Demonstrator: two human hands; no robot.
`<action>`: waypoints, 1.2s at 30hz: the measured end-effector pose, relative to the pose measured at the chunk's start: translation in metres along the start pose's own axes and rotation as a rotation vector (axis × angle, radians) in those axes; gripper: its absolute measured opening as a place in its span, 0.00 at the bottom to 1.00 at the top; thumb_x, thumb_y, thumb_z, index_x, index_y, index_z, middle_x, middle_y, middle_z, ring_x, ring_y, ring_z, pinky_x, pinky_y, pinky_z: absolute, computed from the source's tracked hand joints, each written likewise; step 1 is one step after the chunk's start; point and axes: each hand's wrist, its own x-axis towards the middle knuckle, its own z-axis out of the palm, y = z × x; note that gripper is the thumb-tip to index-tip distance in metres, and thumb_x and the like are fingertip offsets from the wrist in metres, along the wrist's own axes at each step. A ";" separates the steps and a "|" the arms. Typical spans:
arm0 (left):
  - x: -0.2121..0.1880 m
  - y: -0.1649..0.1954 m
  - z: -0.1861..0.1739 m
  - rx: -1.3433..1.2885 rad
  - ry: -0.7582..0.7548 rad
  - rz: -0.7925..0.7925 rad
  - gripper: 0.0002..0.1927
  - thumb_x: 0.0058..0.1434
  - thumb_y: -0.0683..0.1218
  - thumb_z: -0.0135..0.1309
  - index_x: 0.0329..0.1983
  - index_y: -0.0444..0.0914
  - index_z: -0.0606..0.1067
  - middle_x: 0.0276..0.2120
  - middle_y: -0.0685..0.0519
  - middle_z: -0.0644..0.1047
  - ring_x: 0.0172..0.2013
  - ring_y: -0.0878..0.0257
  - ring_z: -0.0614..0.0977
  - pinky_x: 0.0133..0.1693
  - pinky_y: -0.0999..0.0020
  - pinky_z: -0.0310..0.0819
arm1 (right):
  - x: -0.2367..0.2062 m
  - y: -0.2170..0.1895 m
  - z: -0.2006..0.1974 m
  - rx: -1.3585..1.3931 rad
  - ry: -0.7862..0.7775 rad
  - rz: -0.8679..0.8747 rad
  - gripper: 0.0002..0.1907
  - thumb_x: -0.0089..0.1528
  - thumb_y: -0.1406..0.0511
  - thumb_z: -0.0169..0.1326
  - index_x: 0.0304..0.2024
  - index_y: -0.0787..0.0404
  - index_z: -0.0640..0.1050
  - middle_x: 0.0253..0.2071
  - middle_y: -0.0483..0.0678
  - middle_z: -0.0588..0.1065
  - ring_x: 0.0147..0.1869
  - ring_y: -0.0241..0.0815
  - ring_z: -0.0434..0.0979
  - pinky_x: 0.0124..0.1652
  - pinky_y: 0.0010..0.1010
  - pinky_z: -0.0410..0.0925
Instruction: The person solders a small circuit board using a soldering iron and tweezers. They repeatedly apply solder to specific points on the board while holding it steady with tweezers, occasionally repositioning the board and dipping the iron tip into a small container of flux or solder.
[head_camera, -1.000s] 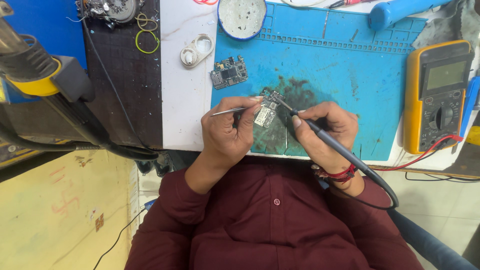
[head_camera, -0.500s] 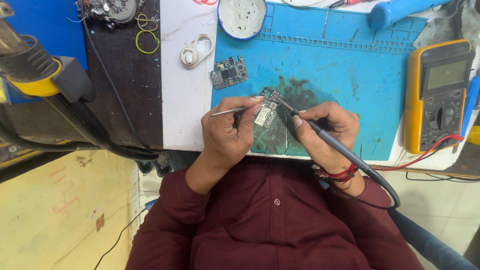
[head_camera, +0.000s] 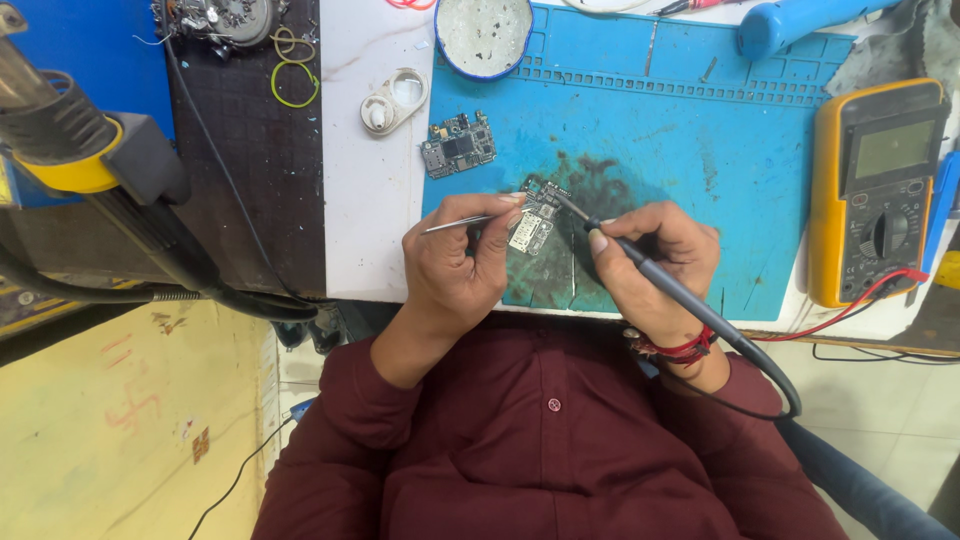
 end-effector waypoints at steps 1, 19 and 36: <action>0.000 0.000 0.000 0.001 -0.001 0.001 0.05 0.72 0.38 0.57 0.47 0.36 0.72 0.43 0.48 0.83 0.41 0.63 0.88 0.39 0.74 0.82 | 0.000 0.000 0.000 0.001 -0.009 -0.009 0.04 0.62 0.76 0.60 0.38 0.67 0.77 0.29 0.43 0.77 0.28 0.24 0.71 0.31 0.17 0.63; 0.001 0.000 -0.001 0.005 -0.012 0.008 0.05 0.72 0.38 0.57 0.47 0.35 0.72 0.43 0.48 0.83 0.42 0.63 0.88 0.41 0.73 0.83 | 0.000 0.003 0.000 0.003 -0.003 -0.023 0.05 0.62 0.76 0.60 0.38 0.66 0.77 0.29 0.43 0.76 0.28 0.24 0.70 0.30 0.17 0.63; 0.001 0.001 -0.002 -0.001 -0.019 -0.006 0.05 0.72 0.38 0.57 0.47 0.35 0.72 0.43 0.48 0.83 0.40 0.63 0.87 0.40 0.74 0.82 | 0.001 0.000 0.000 0.005 -0.018 -0.026 0.04 0.62 0.76 0.61 0.38 0.66 0.78 0.29 0.43 0.77 0.30 0.24 0.71 0.30 0.16 0.63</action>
